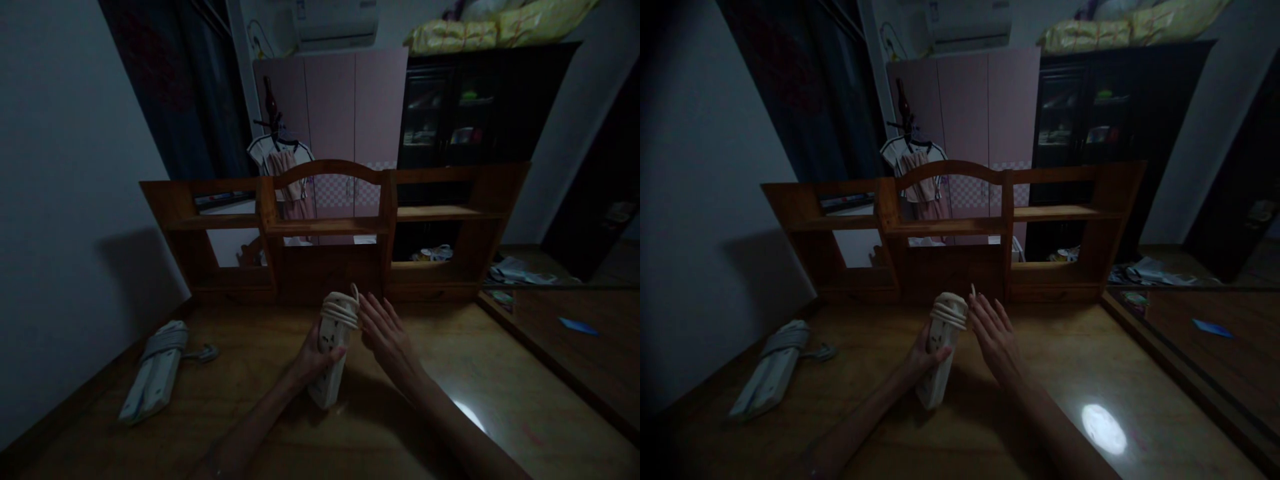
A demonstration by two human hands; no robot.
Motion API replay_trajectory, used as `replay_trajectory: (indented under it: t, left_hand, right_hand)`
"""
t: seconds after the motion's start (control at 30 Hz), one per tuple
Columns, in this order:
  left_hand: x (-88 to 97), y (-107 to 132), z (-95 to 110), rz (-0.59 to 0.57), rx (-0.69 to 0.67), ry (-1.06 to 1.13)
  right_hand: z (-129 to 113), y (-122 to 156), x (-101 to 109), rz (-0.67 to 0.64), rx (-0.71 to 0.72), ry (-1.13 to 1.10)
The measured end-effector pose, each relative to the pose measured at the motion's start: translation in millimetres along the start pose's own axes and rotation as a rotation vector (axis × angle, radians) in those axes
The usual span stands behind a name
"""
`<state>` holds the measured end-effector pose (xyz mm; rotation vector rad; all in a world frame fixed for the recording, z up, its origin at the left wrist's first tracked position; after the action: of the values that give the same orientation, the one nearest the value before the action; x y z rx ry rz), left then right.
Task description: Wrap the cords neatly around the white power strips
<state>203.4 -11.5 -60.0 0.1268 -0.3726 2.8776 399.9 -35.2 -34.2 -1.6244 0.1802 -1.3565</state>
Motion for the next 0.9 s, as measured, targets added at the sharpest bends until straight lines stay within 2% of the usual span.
replay_trajectory:
  t: [0.13, 0.33, 0.43, 0.57, 0.73, 0.83, 0.9]
  left_hand:
    - [-10.5, 8, 13, -0.187, -0.155, -0.023]
    - [-28.6, 25, 42, -0.397, -0.323, -0.121]
    - [-27.0, 28, 47, -0.399, -0.315, -0.230]
    - [-18.3, 24, 42, -0.391, -0.251, -0.443]
    - [-14.7, 20, 39, -0.386, -0.333, -0.597]
    - [-13.2, 18, 34, -0.393, -0.372, -0.738]
    - [-9.9, 16, 29, -0.397, -0.407, -0.847]
  right_hand:
    - [6, 4, -2, -0.097, 0.071, 0.031]
    - [14, 2, 19, -0.062, 0.013, -0.106]
    - [13, 1, 24, -0.054, -0.018, -0.146]
    - [11, 4, 21, -0.141, -0.141, -0.084]
    - [13, 10, 14, -0.244, -0.269, 0.022]
    - [16, 14, 9, -0.285, -0.317, -0.010]
    - [21, 15, 6, -0.266, -0.342, -0.063]
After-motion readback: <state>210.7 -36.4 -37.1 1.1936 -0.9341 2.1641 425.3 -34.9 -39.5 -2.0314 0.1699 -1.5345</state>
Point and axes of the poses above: each hand's wrist, its own y-axis away from the middle knuckle, its own x-axis out of the back of the hand, z = x × y, the point moved 2 cm from there along -y, towards the middle knuckle, and after that the axes turned 2 degrees about x, right-handed, at the moved point
